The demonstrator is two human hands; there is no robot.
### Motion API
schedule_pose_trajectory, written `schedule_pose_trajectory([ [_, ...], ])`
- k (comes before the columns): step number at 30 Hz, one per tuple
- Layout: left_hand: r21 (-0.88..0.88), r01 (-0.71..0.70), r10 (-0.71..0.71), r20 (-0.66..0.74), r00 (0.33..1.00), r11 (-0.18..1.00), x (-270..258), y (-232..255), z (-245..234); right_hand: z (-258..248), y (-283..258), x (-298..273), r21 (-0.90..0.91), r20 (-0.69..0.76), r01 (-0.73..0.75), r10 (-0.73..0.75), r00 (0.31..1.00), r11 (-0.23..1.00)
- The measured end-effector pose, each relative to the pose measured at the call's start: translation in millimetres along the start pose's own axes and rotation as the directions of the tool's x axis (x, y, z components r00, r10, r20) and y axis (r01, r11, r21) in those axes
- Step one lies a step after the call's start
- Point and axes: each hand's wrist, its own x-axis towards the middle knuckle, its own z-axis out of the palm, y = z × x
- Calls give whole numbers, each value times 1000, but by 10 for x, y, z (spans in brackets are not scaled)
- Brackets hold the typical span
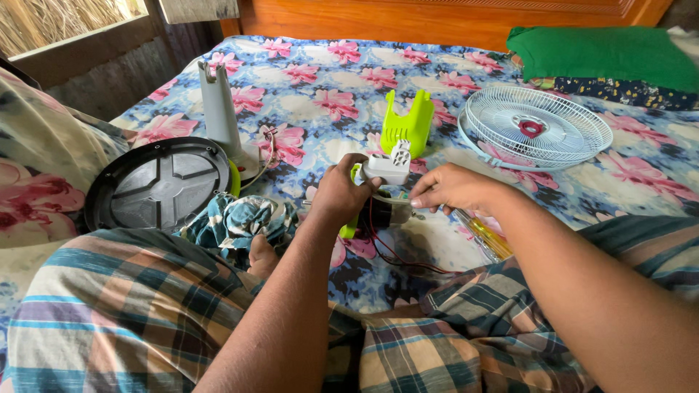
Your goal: The person reassembles the internal components of an electric fan. They attach a white plastic housing to the motor, connect wires, and secure the parts using a screwdriver. Finally, they fit the green plastic casing over the motor assembly.
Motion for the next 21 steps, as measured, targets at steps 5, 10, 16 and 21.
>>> schedule_pose_trajectory([
  [5, 6, 0, 0, 0, 1000, 1000, 13, 0, 13, 1, 155, 68, 102, 54, -104, 98, 994, 989],
  [10, 10, -13, 13, 5, 1000, 1000, 12, 9, 8, -280, 496, 288, 324, -123, -173, 223, 967, 930],
  [16, -44, 10, -8, 24, 1000, 999, -16, 33, -41, -796, 1000, 616, 283, -198, -325, 387, 901, 902],
  [21, -60, -27, 28, 12, 1000, 998, -53, 82, -99, -443, 1500, 605, 309, -198, -475, 544, 815, 824],
])
